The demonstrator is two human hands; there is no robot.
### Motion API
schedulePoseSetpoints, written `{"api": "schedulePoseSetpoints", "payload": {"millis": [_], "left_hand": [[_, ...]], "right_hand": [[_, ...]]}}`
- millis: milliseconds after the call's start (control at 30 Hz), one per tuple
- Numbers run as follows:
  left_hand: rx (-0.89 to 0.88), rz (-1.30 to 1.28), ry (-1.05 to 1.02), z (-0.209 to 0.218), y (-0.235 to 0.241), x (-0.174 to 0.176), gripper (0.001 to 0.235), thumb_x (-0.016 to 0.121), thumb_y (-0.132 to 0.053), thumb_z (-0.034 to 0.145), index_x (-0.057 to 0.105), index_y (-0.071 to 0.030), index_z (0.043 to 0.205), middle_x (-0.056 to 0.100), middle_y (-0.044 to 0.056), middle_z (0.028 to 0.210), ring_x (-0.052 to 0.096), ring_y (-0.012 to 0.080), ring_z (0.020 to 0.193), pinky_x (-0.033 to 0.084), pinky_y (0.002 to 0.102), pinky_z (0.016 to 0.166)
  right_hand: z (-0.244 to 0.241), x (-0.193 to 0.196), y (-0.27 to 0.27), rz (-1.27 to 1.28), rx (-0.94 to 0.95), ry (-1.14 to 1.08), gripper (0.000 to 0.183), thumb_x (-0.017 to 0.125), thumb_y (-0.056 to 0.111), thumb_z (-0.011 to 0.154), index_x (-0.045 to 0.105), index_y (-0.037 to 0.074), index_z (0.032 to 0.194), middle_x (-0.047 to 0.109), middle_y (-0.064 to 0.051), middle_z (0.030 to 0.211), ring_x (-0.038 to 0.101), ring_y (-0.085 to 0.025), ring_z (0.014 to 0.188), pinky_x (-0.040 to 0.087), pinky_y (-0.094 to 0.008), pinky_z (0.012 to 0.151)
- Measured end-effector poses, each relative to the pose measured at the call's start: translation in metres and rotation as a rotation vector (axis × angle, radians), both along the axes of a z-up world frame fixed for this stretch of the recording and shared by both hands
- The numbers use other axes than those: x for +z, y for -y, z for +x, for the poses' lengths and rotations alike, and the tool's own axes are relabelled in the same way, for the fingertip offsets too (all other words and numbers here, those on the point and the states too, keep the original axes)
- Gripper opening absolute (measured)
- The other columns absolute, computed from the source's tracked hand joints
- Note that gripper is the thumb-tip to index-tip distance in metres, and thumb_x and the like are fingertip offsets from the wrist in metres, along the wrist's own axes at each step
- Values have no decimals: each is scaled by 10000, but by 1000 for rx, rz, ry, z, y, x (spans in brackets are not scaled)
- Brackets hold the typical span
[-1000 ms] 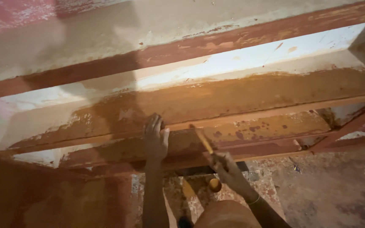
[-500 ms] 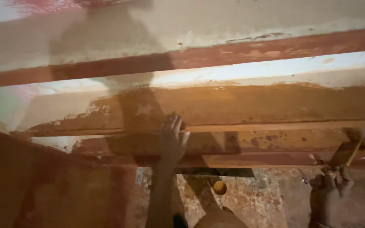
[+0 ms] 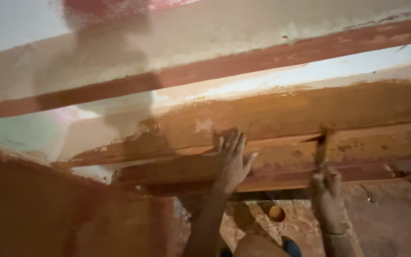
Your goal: The person paints a wooden shelf with a brush, applying a light brown coat over existing red and white paint. They hold the shelf with one hand while brushing with the other, working along the length of the shelf.
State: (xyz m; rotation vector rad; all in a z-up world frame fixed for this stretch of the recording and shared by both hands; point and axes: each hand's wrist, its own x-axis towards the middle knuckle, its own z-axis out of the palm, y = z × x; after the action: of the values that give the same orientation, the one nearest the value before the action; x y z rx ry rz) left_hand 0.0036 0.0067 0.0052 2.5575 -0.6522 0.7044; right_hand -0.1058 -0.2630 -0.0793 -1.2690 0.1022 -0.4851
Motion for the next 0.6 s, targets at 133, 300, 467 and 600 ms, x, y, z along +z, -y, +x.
{"api": "schedulePoseSetpoints", "payload": {"millis": [133, 300, 467, 600], "left_hand": [[145, 37, 38, 6, -48, 9, 797, 538, -567, 980, 352, -48, 1556, 349, 199, 1630, 286, 364, 1525, 25, 663, 1228], [274, -20, -34, -6, -145, 12, 739, 515, -520, 1033, 334, -60, 1583, 337, 166, 1662, 275, 362, 1563, 15, 656, 1252], [393, 1, -31, -11, -237, 8, 658, 498, -473, 1034, 396, -105, 1570, 387, 119, 1644, 329, 317, 1529, 18, 662, 1241], [336, -6, 34, -4, -273, 4, 603, 485, -459, 1048, 453, -94, 1526, 441, 129, 1609, 377, 324, 1505, 37, 664, 1244]], "right_hand": [[5, 37, -63, 146, 180, -33, 403, 450, -3, 1024, 478, 181, 1381, 497, -27, 913, 382, -68, 592, 368, -240, 475], [8, 54, -124, 171, 260, -122, 355, 449, 13, 1010, 467, 140, 1341, 561, 5, 961, 374, -61, 581, 364, -253, 480], [12, 44, -203, 319, 359, -38, 219, 468, 17, 1084, 512, 120, 1273, 447, 34, 811, 348, -48, 575, 324, -230, 471], [17, 46, -282, 262, 425, -14, 229, 519, 32, 1008, 494, 149, 1203, 484, 35, 806, 399, -55, 537, 336, -218, 416]]}}
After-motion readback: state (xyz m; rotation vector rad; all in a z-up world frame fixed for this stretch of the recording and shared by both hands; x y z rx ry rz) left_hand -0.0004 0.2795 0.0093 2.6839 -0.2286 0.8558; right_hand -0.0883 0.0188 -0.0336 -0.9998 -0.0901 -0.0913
